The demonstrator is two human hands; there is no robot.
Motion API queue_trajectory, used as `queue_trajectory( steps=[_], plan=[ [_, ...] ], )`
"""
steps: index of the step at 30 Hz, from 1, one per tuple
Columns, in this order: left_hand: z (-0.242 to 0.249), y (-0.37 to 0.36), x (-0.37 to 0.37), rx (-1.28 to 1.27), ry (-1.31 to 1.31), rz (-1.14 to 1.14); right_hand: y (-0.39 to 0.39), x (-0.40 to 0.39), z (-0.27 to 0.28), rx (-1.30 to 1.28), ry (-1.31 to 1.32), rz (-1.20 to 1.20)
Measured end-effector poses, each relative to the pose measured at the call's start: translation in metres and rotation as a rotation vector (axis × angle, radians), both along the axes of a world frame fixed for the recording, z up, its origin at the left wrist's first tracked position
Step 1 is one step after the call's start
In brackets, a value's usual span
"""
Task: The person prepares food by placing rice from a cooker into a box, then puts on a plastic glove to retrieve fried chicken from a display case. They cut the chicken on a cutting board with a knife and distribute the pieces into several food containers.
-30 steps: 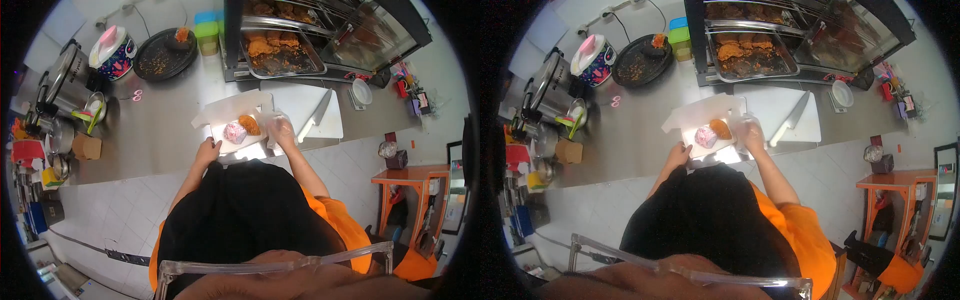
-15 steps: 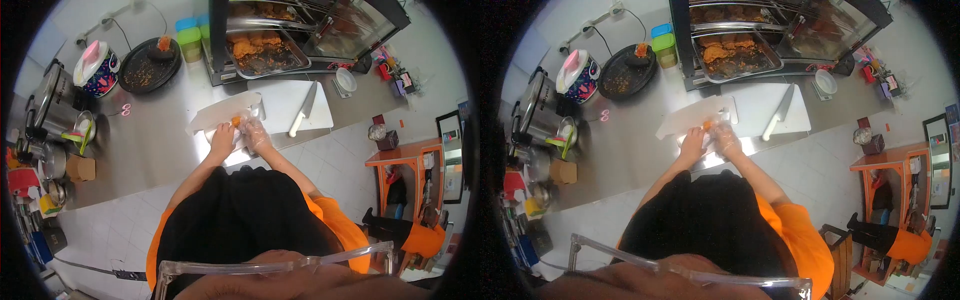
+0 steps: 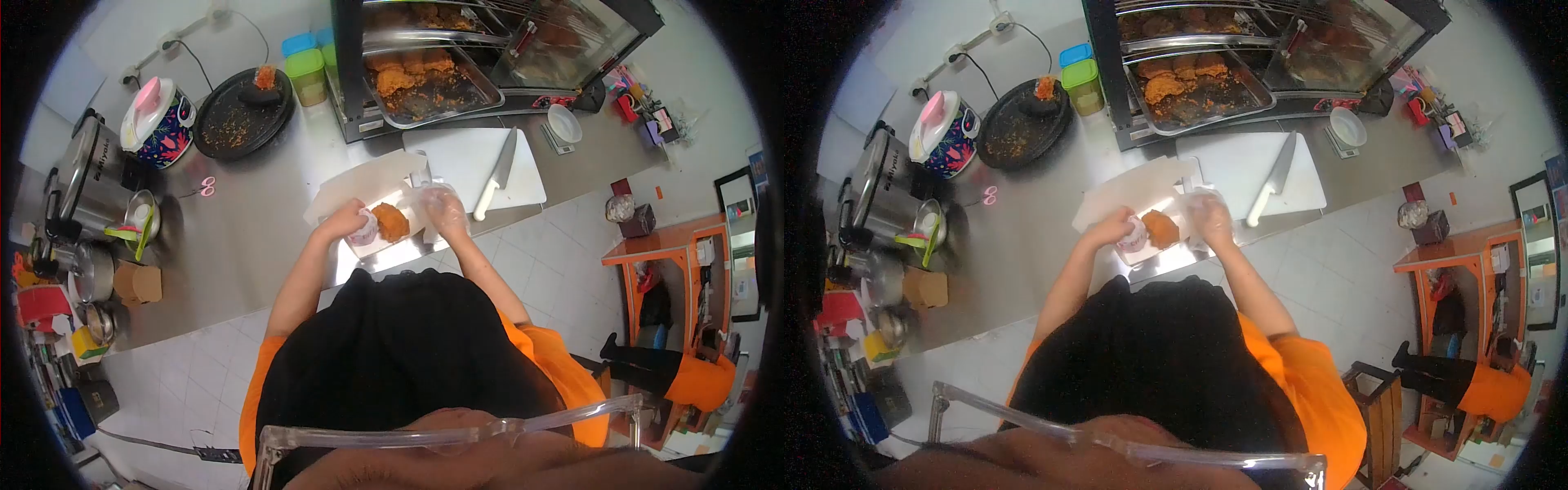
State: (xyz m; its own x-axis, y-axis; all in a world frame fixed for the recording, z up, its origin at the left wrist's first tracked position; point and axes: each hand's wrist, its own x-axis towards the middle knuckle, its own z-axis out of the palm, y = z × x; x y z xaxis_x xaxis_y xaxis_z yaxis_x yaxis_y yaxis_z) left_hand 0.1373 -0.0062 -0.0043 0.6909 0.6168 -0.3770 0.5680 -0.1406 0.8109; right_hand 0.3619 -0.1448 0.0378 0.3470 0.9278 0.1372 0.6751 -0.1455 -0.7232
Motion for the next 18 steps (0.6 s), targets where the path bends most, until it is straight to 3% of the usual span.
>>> queue_trajectory(
  steps=[2,5,6,9,10,12,15,18],
  plan=[
    [-0.002,0.001,0.000,0.004,0.043,-0.029,-0.002,0.004,-0.001,-0.330,0.119,-0.109],
    [0.011,-0.005,0.004,-0.017,0.117,-0.062,-0.004,0.002,-0.044,-0.309,0.191,-0.047],
    [0.013,-0.009,0.005,-0.028,0.142,-0.068,-0.003,0.000,-0.051,-0.281,0.095,-0.023],
    [0.015,-0.023,0.010,0.426,0.195,-0.077,-0.010,-0.013,-0.057,-0.251,0.005,-0.233],
    [0.005,-0.024,0.010,0.606,0.134,-0.093,-0.012,-0.016,-0.057,-0.262,-0.071,-0.179],
    [0.020,-0.039,0.008,0.702,0.059,-0.072,-0.014,-0.018,-0.055,-0.279,-0.225,-0.077],
    [0.041,-0.059,-0.002,0.899,-0.213,0.041,-0.022,-0.023,-0.065,-0.004,-0.078,-0.267],
    [0.045,-0.078,-0.017,0.902,-0.482,0.213,-0.028,-0.011,-0.059,-0.035,0.096,-0.482]
  ],
)
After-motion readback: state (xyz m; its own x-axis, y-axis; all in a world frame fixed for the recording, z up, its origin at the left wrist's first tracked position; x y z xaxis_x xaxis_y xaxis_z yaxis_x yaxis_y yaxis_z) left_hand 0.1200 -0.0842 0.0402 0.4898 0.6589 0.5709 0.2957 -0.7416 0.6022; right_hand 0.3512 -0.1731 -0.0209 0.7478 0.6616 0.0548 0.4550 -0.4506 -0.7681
